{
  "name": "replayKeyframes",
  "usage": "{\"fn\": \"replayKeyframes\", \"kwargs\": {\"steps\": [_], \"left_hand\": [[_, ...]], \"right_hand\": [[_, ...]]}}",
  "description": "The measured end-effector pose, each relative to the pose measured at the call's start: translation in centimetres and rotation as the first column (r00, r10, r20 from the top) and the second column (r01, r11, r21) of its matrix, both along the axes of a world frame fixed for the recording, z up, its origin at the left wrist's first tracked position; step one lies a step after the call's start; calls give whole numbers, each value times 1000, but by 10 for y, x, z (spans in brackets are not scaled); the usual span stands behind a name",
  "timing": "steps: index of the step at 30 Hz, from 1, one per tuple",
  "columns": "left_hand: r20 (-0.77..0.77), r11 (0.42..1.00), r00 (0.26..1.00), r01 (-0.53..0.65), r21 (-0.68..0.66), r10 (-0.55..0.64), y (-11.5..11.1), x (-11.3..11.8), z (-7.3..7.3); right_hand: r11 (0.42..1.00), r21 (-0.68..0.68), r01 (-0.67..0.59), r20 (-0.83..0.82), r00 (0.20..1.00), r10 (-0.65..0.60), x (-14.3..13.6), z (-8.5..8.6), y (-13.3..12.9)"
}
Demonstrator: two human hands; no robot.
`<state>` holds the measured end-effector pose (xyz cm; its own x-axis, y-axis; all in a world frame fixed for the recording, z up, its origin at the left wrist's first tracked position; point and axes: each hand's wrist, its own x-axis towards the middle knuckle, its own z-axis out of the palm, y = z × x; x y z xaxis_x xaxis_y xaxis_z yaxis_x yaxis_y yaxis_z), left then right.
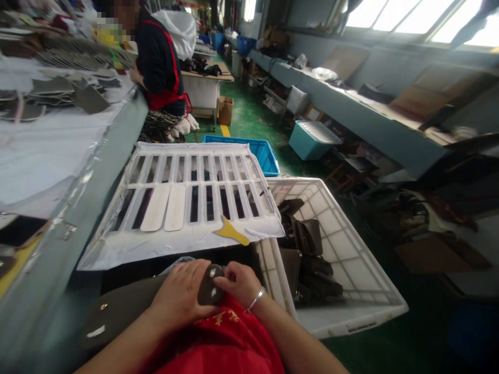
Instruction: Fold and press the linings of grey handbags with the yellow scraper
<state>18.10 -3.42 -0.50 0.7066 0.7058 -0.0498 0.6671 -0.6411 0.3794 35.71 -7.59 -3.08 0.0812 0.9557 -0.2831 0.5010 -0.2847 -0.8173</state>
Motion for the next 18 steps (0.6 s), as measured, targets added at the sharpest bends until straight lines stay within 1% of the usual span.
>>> {"fn": "replayKeyframes", "kwargs": {"steps": [2,3,4,6,7,8,9,11,12,13,14,15,16,18], "left_hand": [[78,1000,997,-2,-17,4,-1,-12,3],[108,999,994,-20,-27,23,-2,-24,8],[128,998,990,-49,-28,52,-2,-39,13],[121,992,984,-128,-3,128,-5,-77,27],[93,986,982,-167,28,164,-7,-99,34],[48,978,979,-202,48,200,-9,-121,38],[0,974,976,-217,58,218,-11,-140,41],[-96,978,973,-207,25,209,-15,-169,39],[-123,982,974,-189,8,189,-15,-177,35],[-132,985,977,-170,0,168,-15,-181,30],[-123,988,980,-155,4,154,-14,-182,25],[-105,989,984,-144,16,145,-13,-180,21],[-82,990,987,-139,30,141,-12,-178,17],[-34,990,990,-132,49,134,-9,-172,12]], "right_hand": [[999,-37,-6,66,998,9,2,2,-1],[999,-32,0,102,995,4,3,4,-3],[1000,1,7,140,990,-7,4,8,-3],[991,132,-21,212,977,-7,4,20,-4],[976,202,-83,253,967,30,2,28,-4],[950,254,-181,303,948,100,-2,36,-3],[910,280,-305,362,912,194,-9,44,-1],[792,267,-549,474,790,388,-29,56,7],[729,241,-640,516,721,463,-40,58,11],[676,214,-706,545,660,517,-51,58,16],[637,187,-748,564,613,553,-62,57,20],[615,164,-772,578,580,574,-70,54,24],[606,144,-783,588,560,584,-77,50,27],[613,121,-780,599,550,582,-85,43,29]]}}
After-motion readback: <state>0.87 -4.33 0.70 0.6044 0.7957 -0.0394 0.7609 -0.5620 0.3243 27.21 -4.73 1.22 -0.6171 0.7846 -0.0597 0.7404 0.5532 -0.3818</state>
